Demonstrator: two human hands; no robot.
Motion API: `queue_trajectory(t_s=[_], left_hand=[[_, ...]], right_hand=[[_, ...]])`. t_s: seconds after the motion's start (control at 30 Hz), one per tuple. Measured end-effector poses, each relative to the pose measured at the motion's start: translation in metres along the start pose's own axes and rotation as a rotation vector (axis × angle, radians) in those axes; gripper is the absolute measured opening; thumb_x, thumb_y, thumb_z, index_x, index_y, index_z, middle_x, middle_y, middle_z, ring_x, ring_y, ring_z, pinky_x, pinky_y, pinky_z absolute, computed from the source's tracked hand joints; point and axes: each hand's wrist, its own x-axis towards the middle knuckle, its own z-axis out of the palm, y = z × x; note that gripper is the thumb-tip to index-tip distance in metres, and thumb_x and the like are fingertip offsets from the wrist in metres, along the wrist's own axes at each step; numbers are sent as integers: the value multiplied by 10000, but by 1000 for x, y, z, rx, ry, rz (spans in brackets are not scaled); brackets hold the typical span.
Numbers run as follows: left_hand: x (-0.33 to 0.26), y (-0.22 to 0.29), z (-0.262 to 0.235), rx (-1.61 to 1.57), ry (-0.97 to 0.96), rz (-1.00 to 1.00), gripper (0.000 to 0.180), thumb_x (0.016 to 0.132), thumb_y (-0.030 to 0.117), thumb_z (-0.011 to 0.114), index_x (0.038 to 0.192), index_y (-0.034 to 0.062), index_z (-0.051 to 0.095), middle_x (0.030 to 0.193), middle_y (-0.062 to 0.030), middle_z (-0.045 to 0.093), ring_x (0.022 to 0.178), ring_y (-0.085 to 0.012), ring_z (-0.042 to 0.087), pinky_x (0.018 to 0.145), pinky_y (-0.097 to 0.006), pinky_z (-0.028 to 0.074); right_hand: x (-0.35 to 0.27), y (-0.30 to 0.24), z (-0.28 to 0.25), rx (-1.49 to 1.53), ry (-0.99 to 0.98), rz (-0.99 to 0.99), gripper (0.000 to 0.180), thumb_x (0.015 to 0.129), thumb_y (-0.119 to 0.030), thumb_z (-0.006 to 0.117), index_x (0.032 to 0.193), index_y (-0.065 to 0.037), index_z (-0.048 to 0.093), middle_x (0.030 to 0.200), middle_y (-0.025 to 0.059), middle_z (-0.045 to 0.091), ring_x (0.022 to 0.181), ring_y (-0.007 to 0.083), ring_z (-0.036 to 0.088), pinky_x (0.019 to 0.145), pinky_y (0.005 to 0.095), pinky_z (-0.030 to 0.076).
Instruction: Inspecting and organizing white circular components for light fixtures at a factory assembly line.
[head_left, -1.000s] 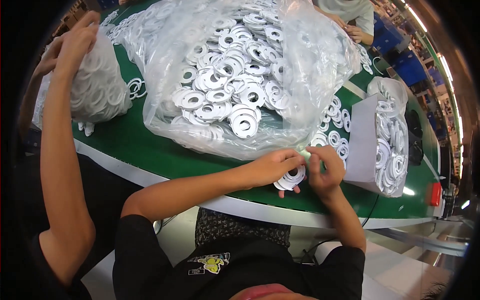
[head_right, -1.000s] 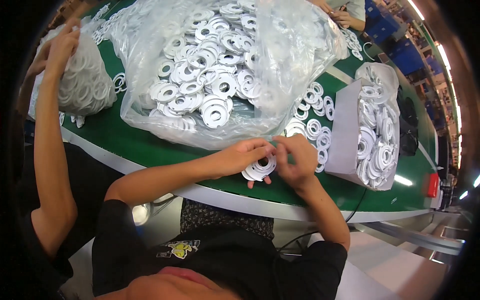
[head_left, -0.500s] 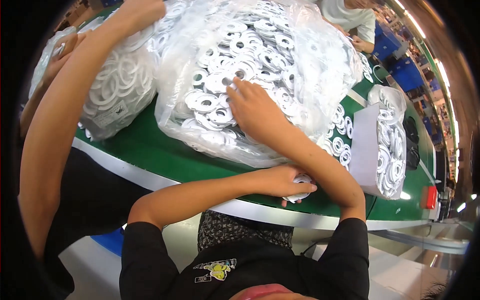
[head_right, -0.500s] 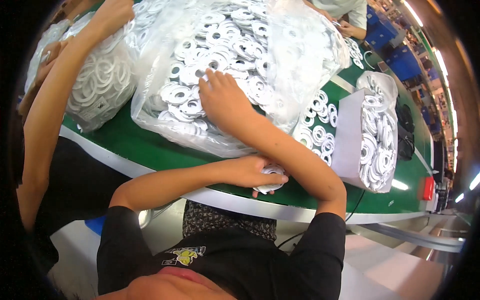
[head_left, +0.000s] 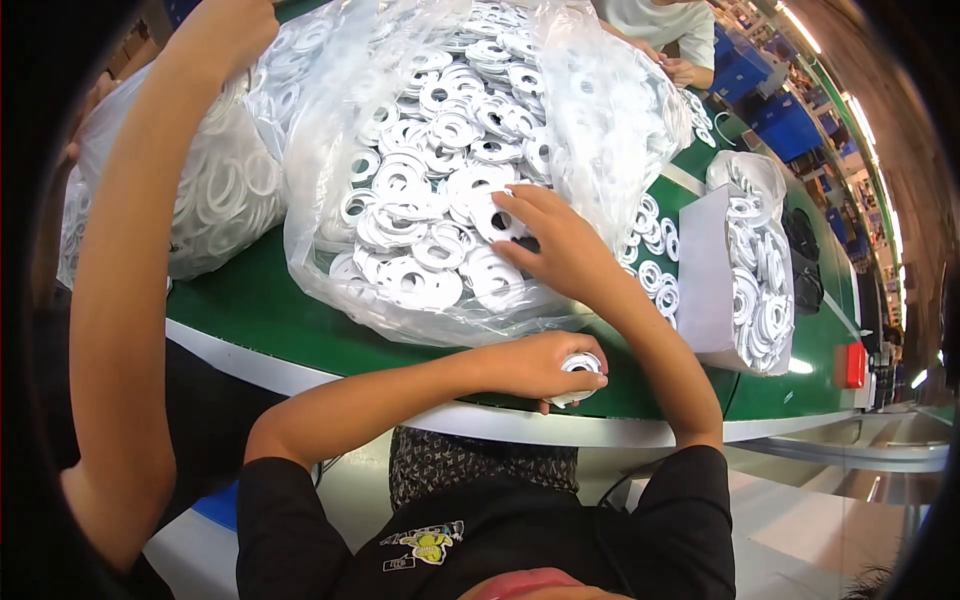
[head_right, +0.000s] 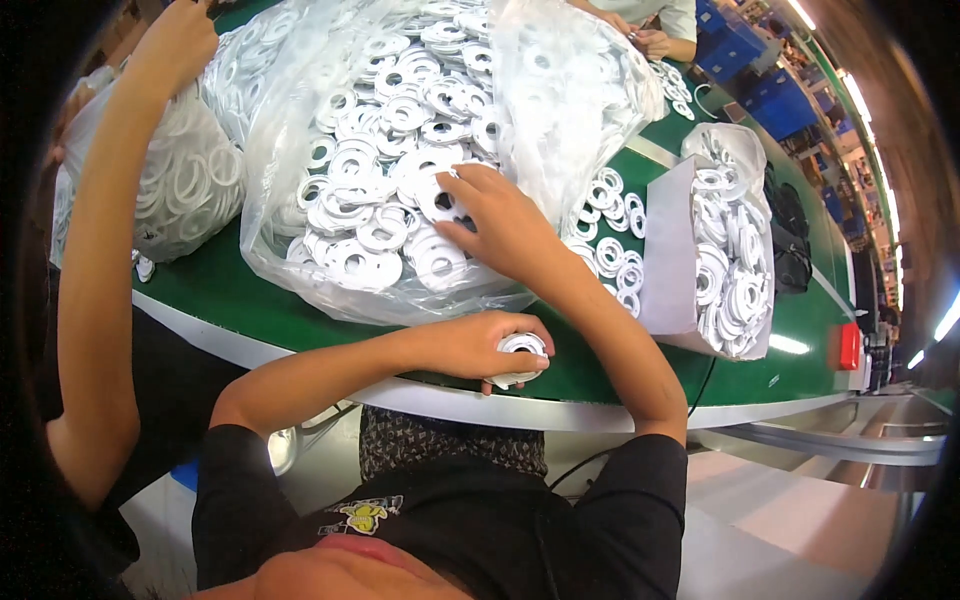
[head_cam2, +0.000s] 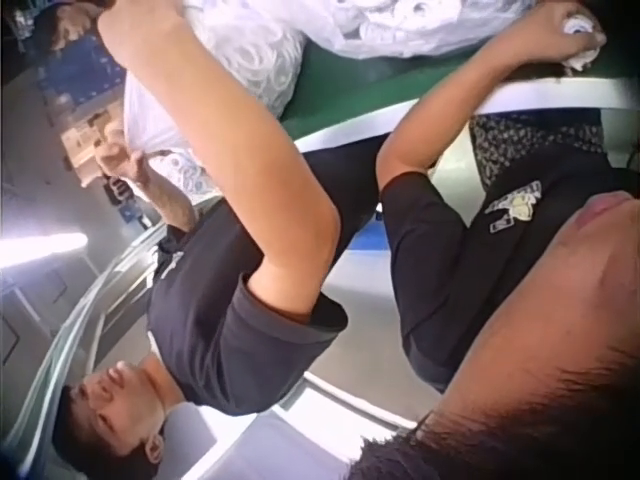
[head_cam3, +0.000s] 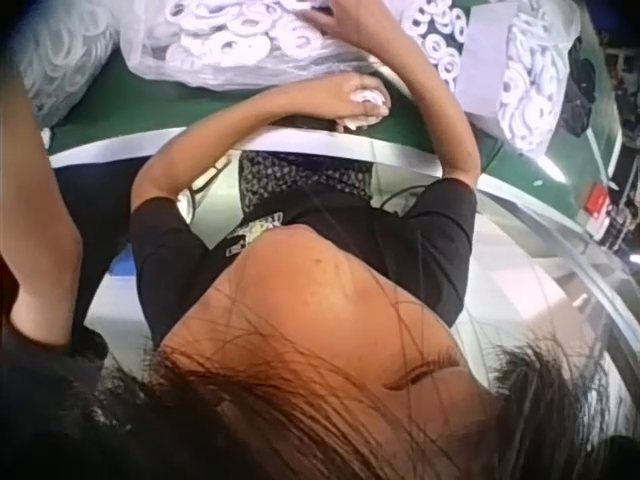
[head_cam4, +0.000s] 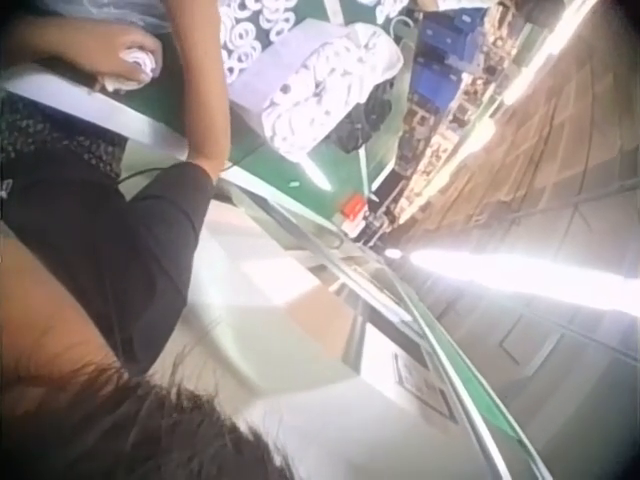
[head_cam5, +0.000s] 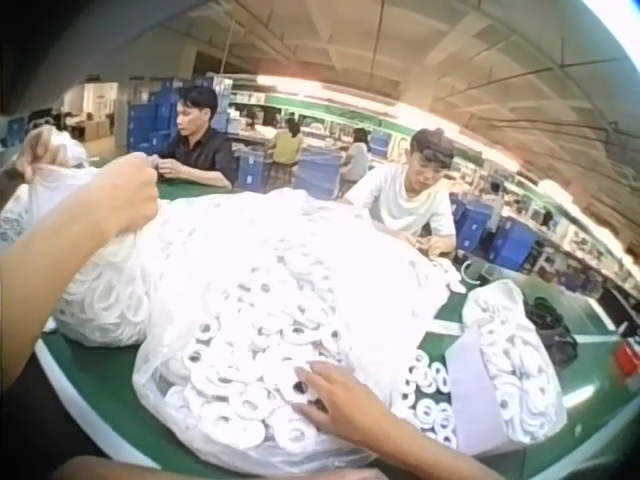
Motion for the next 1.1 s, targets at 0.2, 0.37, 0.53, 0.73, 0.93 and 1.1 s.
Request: queue_trajectory(t_s=[0.2,0.37,0.53,0.73,0.93,1.1], left_hand=[[-5,3,1,14,23,24,413,909,366,559,1143,29,515,852,-72,616,653,-133,593,528,-263,513],[-4,5,1,47,18,16,418,908,368,559,1146,28,514,868,-79,617,655,-129,593,539,-265,511],[-2,0,1,29,26,39,416,908,369,556,1143,29,517,882,-90,621,626,-133,593,538,-270,509],[-3,-3,2,76,32,71,417,903,370,562,1136,27,524,876,-90,613,623,-136,603,532,-268,508],[-2,-4,1,59,24,50,428,900,380,561,1136,24,526,900,-93,610,636,-152,606,532,-271,512],[-3,-4,2,96,72,63,417,899,366,570,1130,20,539,917,-98,618,659,-157,607,535,-274,526]], right_hand=[[-8,-6,-38,196,-116,169,470,710,-26,593,1170,-41,500,1165,162,519,1100,321,513,935,366,413],[10,8,-19,-134,165,-58,449,730,-46,597,1173,-19,532,1254,202,491,1150,375,478,972,403,398],[38,-5,33,-187,44,-310,318,809,-176,622,1090,-28,596,1258,157,524,1198,332,459,1025,393,348],[7,-3,-18,-96,-182,-71,155,774,-149,627,871,-30,602,1068,117,586,1019,292,538,995,412,368],[17,-24,-14,-95,-107,-79,264,789,-182,636,1017,-55,601,1166,133,549,1088,314,513,1002,434,370],[42,-58,42,115,-5,-438,467,778,-212,667,1211,-96,535,1374,138,408,1236,350,418,1006,445,359]])
